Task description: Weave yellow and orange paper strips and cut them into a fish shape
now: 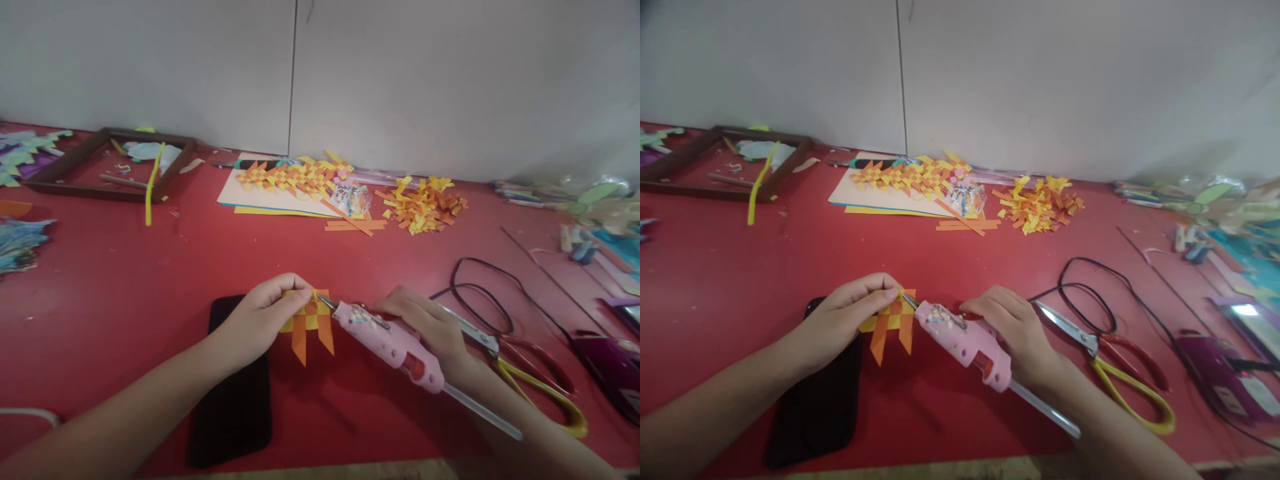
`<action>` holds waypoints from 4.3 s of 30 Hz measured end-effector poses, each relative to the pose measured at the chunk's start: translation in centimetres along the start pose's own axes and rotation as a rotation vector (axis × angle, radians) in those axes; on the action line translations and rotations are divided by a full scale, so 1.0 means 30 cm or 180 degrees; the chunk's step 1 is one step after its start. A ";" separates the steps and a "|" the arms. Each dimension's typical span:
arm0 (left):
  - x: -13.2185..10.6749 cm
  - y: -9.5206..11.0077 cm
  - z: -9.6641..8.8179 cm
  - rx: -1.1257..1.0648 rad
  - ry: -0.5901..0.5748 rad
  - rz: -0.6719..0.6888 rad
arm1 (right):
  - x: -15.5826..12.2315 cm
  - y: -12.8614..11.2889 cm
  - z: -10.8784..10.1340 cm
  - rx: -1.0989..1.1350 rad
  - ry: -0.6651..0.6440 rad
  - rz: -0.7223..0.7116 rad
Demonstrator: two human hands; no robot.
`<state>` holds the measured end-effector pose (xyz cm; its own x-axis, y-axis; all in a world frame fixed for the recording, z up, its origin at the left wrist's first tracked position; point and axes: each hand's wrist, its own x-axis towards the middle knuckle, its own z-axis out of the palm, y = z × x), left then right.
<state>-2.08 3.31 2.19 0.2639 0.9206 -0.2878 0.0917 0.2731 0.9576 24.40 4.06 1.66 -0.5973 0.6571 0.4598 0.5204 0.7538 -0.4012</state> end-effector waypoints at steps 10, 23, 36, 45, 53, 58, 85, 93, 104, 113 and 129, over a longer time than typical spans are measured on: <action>0.006 -0.017 0.005 -0.0679 0.0034 -0.0145 | 0.007 -0.006 -0.011 -0.0073 -0.0063 -0.0014; 0.001 -0.002 0.014 -0.0954 0.0116 -0.0324 | 0.009 -0.006 -0.012 -0.0259 -0.0126 -0.0118; 0.014 -0.011 0.007 -0.0916 0.0157 -0.0333 | 0.008 0.004 -0.029 -0.0479 -0.0131 -0.0152; 0.021 -0.006 0.007 -0.0522 0.0341 -0.0003 | 0.003 0.020 -0.047 -0.0686 0.0544 0.0313; 0.017 -0.004 -0.001 -0.0787 0.0509 -0.0107 | -0.014 0.129 -0.065 -0.1025 -0.0213 0.0572; 0.017 -0.005 0.001 -0.0858 0.0550 -0.0141 | -0.064 0.254 -0.090 -0.1239 -0.0985 0.1053; -0.006 0.002 0.032 -0.0996 0.0201 -0.0259 | 0.034 0.021 0.010 -0.0753 -0.1011 0.0190; -0.012 -0.007 0.056 -0.0736 0.0119 -0.0134 | 0.031 -0.048 0.014 0.0155 0.0410 0.0463; -0.023 -0.028 0.104 -0.0570 -0.0333 -0.0283 | 0.040 -0.083 0.035 0.0460 0.0691 0.0208; -0.032 -0.009 0.118 -0.0257 -0.0431 -0.0413 | 0.057 -0.081 0.058 0.0736 0.0524 0.0601; -0.038 -0.019 0.119 -0.0223 -0.0422 -0.0219 | 0.048 -0.078 0.068 0.0848 0.0361 0.1007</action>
<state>1.00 1.09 1.94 0.3842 0.8554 -0.3473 0.0480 0.3572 0.9328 21.08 3.23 1.63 -0.3550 0.8630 0.3594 0.4824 0.4984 -0.7203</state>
